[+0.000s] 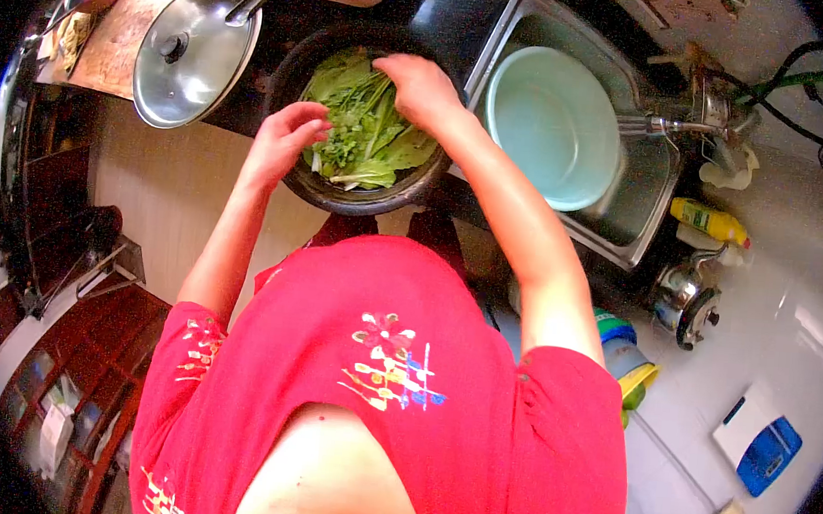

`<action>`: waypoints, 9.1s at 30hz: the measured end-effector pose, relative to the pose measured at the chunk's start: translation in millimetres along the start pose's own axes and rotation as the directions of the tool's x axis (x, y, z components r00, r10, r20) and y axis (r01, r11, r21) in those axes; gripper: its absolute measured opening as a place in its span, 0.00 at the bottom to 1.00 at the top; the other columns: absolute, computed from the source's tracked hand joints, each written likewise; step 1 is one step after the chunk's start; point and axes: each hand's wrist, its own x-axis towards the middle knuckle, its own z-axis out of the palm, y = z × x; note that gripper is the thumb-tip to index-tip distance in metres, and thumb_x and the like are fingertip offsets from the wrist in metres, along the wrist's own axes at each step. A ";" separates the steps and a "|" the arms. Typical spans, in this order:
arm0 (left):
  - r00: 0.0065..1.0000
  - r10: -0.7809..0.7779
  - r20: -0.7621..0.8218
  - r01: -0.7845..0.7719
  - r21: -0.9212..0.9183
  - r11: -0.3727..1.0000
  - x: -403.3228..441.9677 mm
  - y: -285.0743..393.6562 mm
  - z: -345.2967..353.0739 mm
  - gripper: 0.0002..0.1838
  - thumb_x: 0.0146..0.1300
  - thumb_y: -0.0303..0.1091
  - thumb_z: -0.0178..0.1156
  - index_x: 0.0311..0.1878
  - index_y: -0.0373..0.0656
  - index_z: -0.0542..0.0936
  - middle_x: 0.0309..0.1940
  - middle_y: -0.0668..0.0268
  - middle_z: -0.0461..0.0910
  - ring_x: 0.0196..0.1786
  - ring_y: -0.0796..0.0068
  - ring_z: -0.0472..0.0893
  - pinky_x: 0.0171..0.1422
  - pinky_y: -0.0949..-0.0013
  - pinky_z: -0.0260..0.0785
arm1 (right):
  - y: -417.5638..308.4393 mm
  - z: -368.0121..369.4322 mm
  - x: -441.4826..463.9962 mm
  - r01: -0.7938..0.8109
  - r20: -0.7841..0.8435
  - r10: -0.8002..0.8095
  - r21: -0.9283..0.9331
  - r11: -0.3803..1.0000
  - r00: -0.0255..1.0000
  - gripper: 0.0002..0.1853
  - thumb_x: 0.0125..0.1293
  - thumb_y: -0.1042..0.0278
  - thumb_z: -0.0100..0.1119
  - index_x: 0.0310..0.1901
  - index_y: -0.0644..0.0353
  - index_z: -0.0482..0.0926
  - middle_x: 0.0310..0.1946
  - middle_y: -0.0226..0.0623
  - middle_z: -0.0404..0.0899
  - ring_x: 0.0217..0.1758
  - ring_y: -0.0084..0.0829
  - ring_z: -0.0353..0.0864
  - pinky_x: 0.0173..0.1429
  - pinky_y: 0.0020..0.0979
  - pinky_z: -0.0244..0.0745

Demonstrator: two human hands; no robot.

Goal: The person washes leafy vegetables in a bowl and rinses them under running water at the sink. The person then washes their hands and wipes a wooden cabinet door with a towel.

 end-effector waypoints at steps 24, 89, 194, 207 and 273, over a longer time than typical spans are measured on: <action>0.949 0.033 0.315 -0.030 -0.013 0.999 59.7 -2.0 12.0 0.18 0.59 0.40 0.58 0.47 0.37 0.76 0.34 0.66 0.79 0.37 0.80 0.75 0.46 0.76 0.65 | -45.5 6.2 -3.7 -0.507 0.432 0.502 0.862 0.014 0.749 0.16 0.64 0.60 0.55 0.51 0.57 0.73 0.40 0.30 0.78 0.38 0.22 0.78 0.44 0.27 0.74; 0.968 -0.234 -0.085 0.240 0.068 0.968 97.8 -45.6 12.1 0.22 0.61 0.50 0.54 0.38 0.36 0.80 0.30 0.67 0.80 0.30 0.80 0.74 0.37 0.74 0.67 | -24.1 80.7 -5.7 -0.579 0.498 0.601 0.812 -0.070 0.625 0.23 0.68 0.48 0.44 0.48 0.60 0.76 0.45 0.32 0.77 0.47 0.27 0.73 0.52 0.31 0.65; 0.987 -0.139 0.076 0.120 0.215 0.969 89.7 -42.3 -6.7 0.17 0.56 0.30 0.60 0.49 0.33 0.75 0.38 0.63 0.79 0.39 0.75 0.77 0.46 0.74 0.68 | -53.1 91.4 -13.7 -0.474 0.358 0.861 0.866 -0.161 0.361 0.30 0.55 0.68 0.62 0.55 0.72 0.62 0.44 0.45 0.72 0.46 0.32 0.72 0.48 0.33 0.69; 0.852 -0.514 0.104 0.517 -0.332 0.789 96.2 -52.1 -7.5 0.27 0.66 0.52 0.45 0.52 0.36 0.73 0.45 0.60 0.77 0.46 0.69 0.75 0.53 0.67 0.66 | -25.4 107.9 -4.1 -0.789 0.391 0.764 0.565 0.241 0.513 0.20 0.50 0.72 0.59 0.46 0.69 0.71 0.40 0.47 0.77 0.41 0.38 0.77 0.46 0.36 0.70; 0.941 0.335 0.053 -0.309 -0.275 0.911 -9.9 98.8 -43.6 0.12 0.67 0.35 0.49 0.44 0.35 0.75 0.42 0.63 0.77 0.46 0.77 0.74 0.55 0.73 0.63 | -75.5 58.1 -30.8 -0.156 0.309 0.262 -0.329 0.931 0.914 0.62 0.34 0.31 0.67 0.69 0.45 0.42 0.69 0.47 0.40 0.70 0.54 0.42 0.65 0.63 0.45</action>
